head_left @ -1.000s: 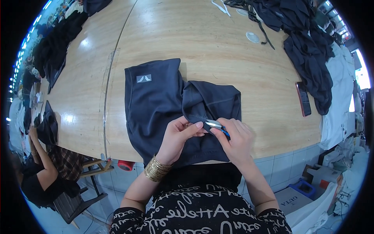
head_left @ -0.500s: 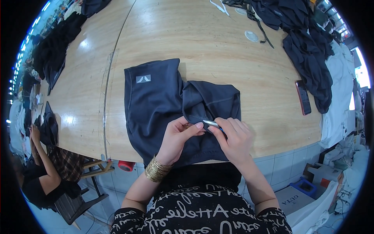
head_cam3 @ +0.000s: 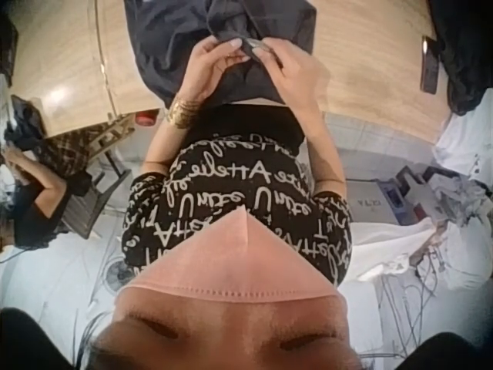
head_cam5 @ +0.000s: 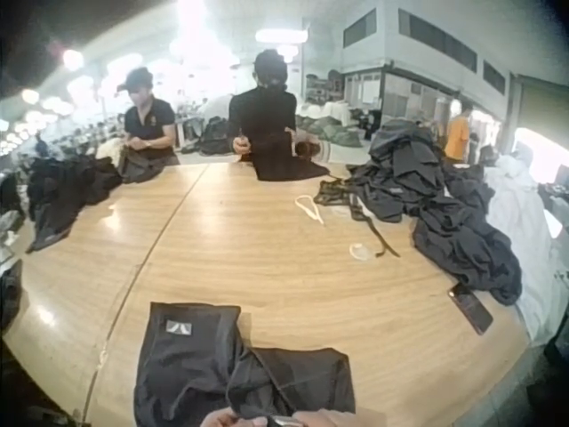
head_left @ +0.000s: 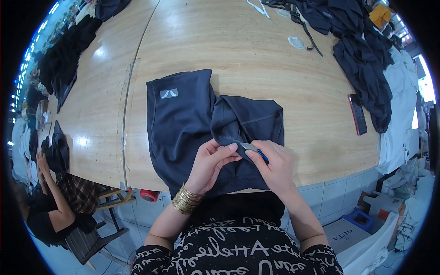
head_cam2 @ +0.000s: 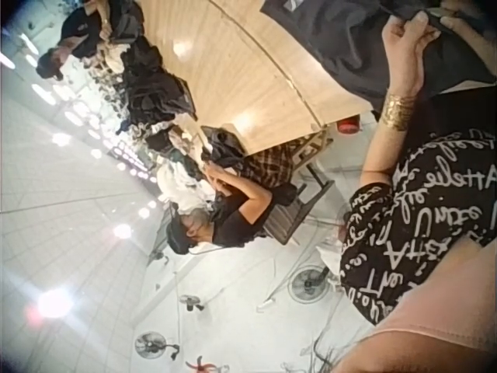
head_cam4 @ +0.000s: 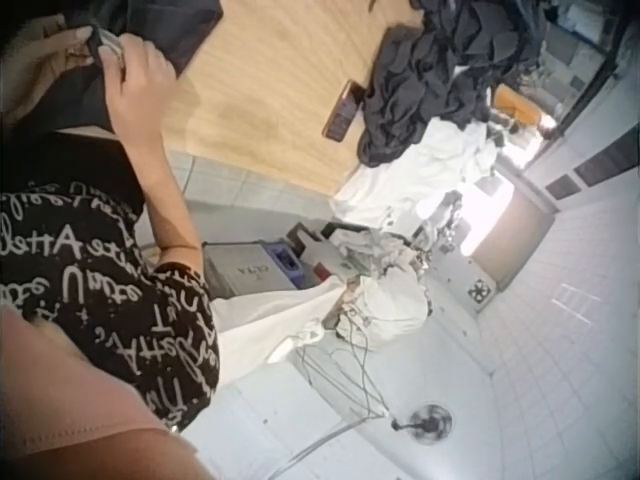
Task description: Trim excess threads or fabric from a pair of gray shorts using small blue scissors.
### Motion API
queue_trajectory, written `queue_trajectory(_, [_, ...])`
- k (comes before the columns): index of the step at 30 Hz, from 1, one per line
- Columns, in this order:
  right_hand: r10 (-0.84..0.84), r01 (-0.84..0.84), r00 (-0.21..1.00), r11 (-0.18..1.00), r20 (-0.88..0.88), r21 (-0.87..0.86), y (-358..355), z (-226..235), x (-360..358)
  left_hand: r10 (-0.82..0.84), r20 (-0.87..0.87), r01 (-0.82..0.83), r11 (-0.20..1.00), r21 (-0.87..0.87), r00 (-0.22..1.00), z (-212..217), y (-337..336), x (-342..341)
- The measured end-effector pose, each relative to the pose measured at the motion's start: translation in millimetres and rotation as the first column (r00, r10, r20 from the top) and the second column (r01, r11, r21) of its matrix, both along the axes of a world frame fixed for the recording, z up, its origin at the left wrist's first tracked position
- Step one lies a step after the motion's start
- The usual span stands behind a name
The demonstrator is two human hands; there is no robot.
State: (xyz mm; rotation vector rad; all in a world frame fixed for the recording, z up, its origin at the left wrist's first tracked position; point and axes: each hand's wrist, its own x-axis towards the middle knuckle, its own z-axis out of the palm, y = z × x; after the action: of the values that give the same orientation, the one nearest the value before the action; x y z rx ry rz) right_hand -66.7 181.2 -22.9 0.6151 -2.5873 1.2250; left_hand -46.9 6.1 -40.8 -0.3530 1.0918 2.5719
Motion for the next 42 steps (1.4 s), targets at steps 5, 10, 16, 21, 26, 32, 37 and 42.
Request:
queue_trajectory(5, [0.015, -0.016, 1.0, 0.999, 0.015, 0.035, 5.3, 3.2, -2.1, -0.013, 0.003, 0.013, 0.994, -0.109, 1.0, -1.5, 0.5, -1.0])
queue_trajectory(10, [-0.005, 0.006, 0.999, 1.0, 0.048, -0.012, 6.0, 4.1, -5.2, -0.001, -0.052, -0.008, 0.982, -0.186, 0.999, -1.3, 3.7, -2.2])
queue_trajectory(16, [0.03, -0.03, 0.998, 1.0, 0.048, 0.002, 2.7, 2.5, -7.2, 0.002, -0.098, -0.029, 0.961, -0.274, 0.995, -3.3, 4.7, -0.5])
queue_trajectory(21, [0.048, -0.048, 0.999, 0.998, -0.002, 0.043, 1.3, 2.7, -8.5, 0.005, -0.112, -0.036, 0.959, -0.282, 0.994, -2.3, 5.1, -0.8])
queue_trajectory(26, [0.057, -0.056, 0.998, 0.997, -0.032, 0.053, 0.7, 2.7, -8.9, -0.001, -0.093, -0.022, 0.969, -0.244, 0.996, -4.3, 4.3, -0.2])
queue_trajectory(32, [0.063, -0.062, 0.998, 0.997, -0.029, 0.04, 0.3, 1.5, -10.2, 0.012, -0.111, -0.045, 0.954, -0.298, 0.994, -3.0, 6.6, -0.8])
queue_trajectory(37, [0.044, -0.042, 0.998, 0.998, 0.049, -0.04, -2.6, 1.4, -8.4, 0.027, -0.134, -0.07, 0.942, -0.328, 0.991, -1.6, 7.0, -0.2])
queue_trajectory(42, [0.038, -0.028, 0.994, 0.995, 0.104, -0.096, -4.4, -0.1, -7.8, 0.033, -0.144, -0.079, 0.942, -0.327, 0.989, -1.8, 8.1, -0.3])
